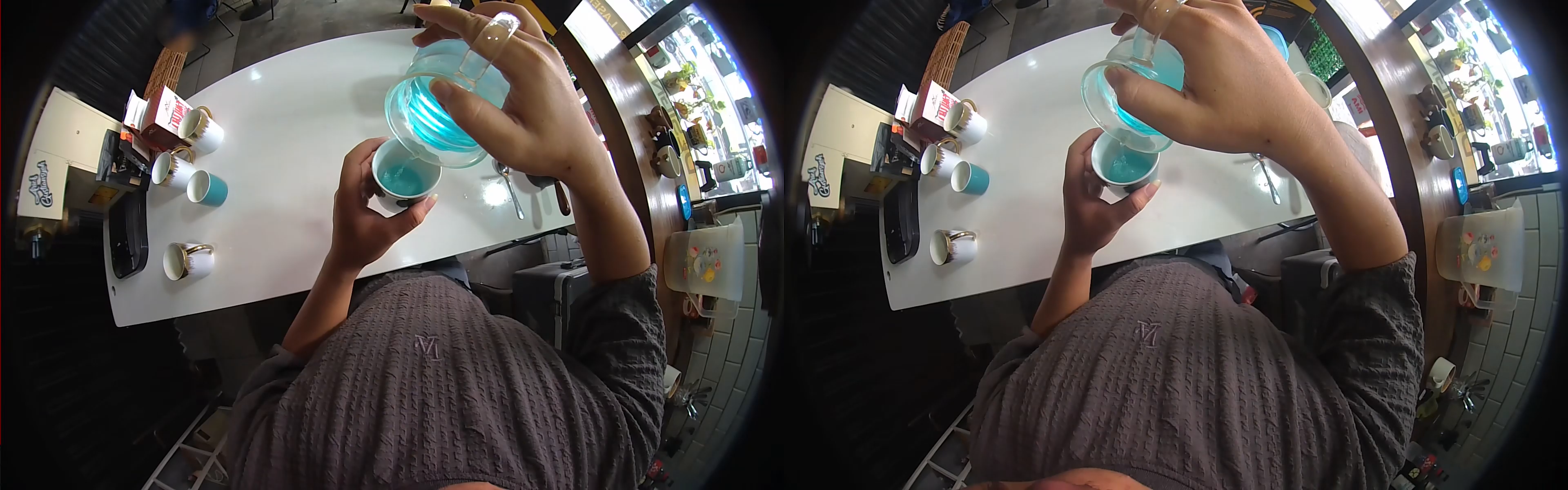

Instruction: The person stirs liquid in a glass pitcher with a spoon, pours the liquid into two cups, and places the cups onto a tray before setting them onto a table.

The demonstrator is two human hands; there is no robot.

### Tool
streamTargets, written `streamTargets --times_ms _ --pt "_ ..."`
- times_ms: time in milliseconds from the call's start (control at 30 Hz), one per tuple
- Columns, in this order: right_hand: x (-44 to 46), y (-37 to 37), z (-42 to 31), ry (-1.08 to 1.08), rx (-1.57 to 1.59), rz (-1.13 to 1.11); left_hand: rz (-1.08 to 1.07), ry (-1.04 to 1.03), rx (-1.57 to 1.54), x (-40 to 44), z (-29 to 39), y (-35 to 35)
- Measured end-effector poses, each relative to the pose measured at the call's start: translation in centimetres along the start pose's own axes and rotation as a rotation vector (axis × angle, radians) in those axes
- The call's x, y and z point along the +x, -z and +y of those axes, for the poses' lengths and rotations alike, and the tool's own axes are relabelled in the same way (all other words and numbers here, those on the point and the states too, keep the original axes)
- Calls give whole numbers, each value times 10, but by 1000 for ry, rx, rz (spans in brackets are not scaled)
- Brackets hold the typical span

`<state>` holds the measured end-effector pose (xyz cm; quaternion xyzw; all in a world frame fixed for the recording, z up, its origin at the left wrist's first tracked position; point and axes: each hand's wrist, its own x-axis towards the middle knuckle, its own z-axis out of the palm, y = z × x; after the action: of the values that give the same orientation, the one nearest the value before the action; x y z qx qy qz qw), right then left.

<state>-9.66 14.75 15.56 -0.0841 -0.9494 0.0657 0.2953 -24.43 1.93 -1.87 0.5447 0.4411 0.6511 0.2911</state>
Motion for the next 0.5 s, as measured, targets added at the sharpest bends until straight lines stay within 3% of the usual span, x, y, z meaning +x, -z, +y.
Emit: streamTargets --times_ms 500 --pt "-2 4 -7 -24 -21 -26 -6 -2 20 -4 0 2"
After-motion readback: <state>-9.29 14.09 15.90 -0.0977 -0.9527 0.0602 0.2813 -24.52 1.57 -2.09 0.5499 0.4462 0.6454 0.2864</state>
